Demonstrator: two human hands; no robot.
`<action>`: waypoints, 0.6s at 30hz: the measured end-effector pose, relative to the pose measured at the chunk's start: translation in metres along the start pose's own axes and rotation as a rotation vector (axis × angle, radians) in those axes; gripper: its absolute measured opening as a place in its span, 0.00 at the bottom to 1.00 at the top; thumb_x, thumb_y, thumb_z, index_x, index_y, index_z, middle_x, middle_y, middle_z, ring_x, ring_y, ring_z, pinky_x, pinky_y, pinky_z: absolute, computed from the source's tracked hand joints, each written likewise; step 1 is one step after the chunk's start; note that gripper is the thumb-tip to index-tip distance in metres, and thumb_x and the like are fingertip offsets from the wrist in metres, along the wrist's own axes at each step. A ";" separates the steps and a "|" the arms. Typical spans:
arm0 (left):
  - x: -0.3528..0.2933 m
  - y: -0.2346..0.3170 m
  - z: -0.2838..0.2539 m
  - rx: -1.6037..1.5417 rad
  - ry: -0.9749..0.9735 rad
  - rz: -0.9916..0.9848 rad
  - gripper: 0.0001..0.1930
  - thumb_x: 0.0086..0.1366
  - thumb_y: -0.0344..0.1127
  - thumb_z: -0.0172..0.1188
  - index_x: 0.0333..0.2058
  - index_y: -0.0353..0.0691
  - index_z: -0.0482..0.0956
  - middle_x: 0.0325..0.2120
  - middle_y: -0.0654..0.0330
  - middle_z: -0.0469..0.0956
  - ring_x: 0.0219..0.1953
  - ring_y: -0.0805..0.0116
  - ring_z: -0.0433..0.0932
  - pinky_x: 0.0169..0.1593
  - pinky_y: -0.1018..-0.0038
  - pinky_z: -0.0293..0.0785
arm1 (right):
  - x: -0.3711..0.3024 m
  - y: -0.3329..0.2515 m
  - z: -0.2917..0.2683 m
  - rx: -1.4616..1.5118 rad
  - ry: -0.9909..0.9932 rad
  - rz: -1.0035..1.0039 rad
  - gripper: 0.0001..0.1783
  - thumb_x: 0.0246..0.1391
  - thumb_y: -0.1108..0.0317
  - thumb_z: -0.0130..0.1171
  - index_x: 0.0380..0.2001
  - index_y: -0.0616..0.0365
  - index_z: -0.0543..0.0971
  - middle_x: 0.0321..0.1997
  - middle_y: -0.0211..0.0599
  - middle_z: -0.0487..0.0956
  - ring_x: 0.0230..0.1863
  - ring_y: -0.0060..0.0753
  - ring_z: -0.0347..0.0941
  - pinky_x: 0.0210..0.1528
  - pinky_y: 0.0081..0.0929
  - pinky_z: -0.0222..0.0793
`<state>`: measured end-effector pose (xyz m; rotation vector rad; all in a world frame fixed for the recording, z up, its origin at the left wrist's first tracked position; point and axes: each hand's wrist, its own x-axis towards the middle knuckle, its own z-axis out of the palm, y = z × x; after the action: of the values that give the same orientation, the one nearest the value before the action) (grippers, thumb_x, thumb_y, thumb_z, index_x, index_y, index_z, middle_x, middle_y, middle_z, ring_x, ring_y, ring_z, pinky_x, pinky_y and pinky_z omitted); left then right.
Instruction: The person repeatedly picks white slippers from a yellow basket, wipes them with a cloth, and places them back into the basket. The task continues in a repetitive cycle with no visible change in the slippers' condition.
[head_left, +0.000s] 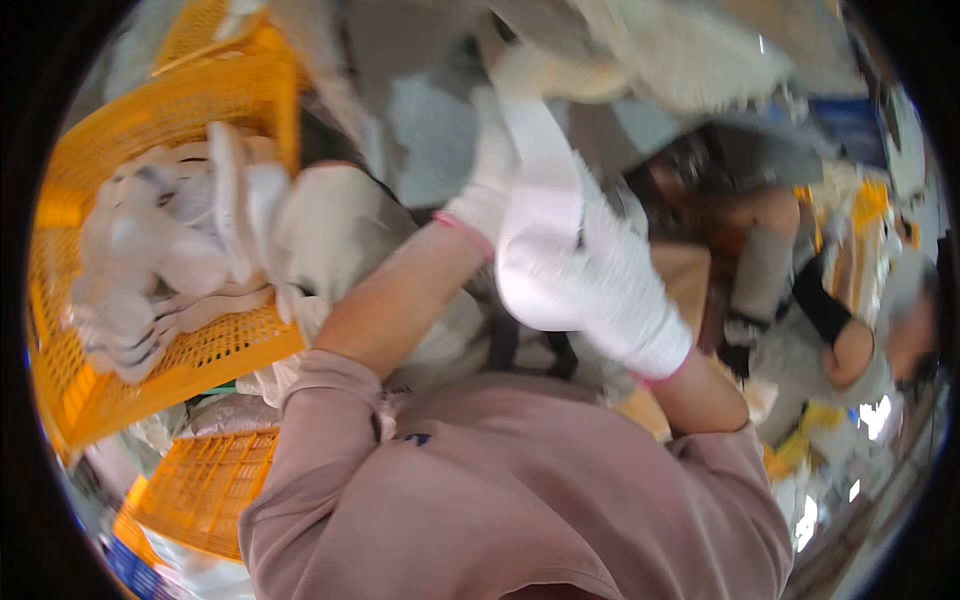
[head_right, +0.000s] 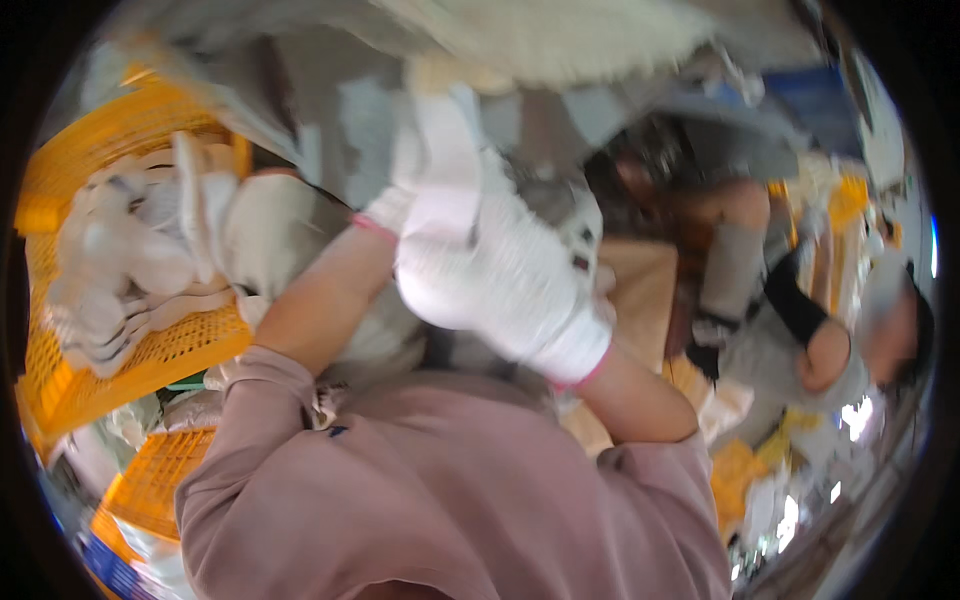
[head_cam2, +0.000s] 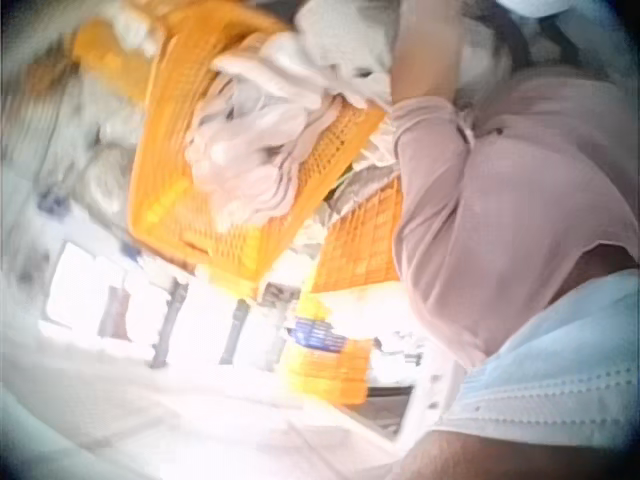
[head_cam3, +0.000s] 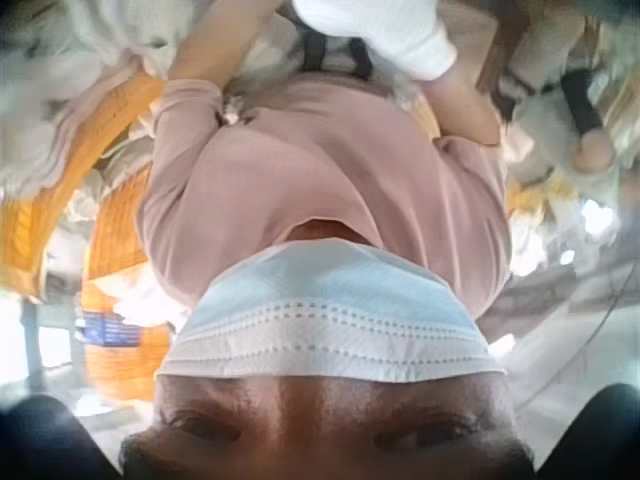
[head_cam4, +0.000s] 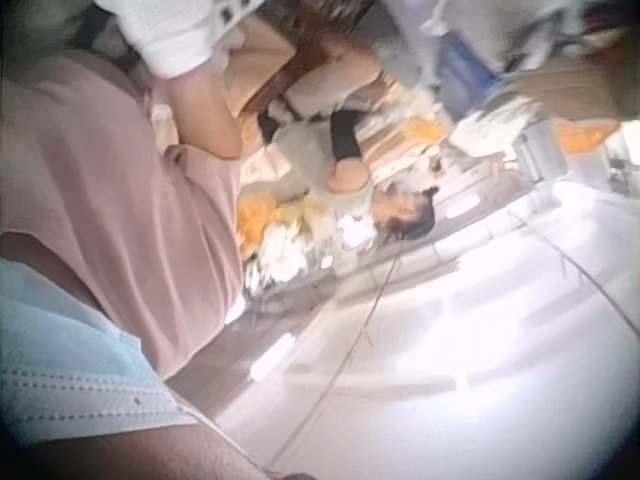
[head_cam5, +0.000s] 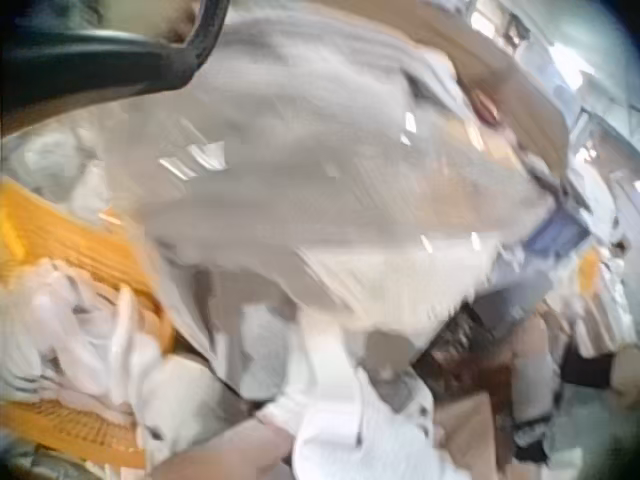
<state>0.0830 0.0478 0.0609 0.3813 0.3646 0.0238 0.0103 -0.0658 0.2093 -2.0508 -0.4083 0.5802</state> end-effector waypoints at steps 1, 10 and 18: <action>-0.003 -0.005 -0.002 -0.020 0.006 -0.055 0.23 0.77 0.50 0.46 0.58 0.41 0.77 0.52 0.55 0.82 0.53 0.60 0.81 0.59 0.65 0.77 | -0.022 0.004 0.007 -0.127 0.057 0.019 0.44 0.47 0.57 0.77 0.65 0.62 0.71 0.52 0.53 0.81 0.50 0.56 0.81 0.52 0.45 0.78; 0.036 0.016 -0.037 0.035 0.015 -0.023 0.25 0.78 0.50 0.41 0.58 0.40 0.78 0.55 0.51 0.82 0.58 0.57 0.80 0.64 0.63 0.76 | 0.034 0.051 0.004 -0.570 0.377 -0.427 0.24 0.47 0.56 0.77 0.43 0.58 0.81 0.40 0.47 0.82 0.41 0.56 0.81 0.43 0.44 0.80; 0.011 0.005 -0.049 0.086 -0.087 0.017 0.25 0.78 0.50 0.42 0.52 0.33 0.78 0.50 0.48 0.83 0.52 0.50 0.83 0.58 0.58 0.79 | 0.033 0.042 0.006 -0.451 0.475 -0.359 0.31 0.47 0.47 0.79 0.46 0.59 0.83 0.39 0.47 0.86 0.40 0.54 0.85 0.45 0.41 0.81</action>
<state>0.0764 0.0709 0.0164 0.4690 0.2766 0.0077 0.0366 -0.0669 0.1626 -2.3706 -0.6413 -0.2413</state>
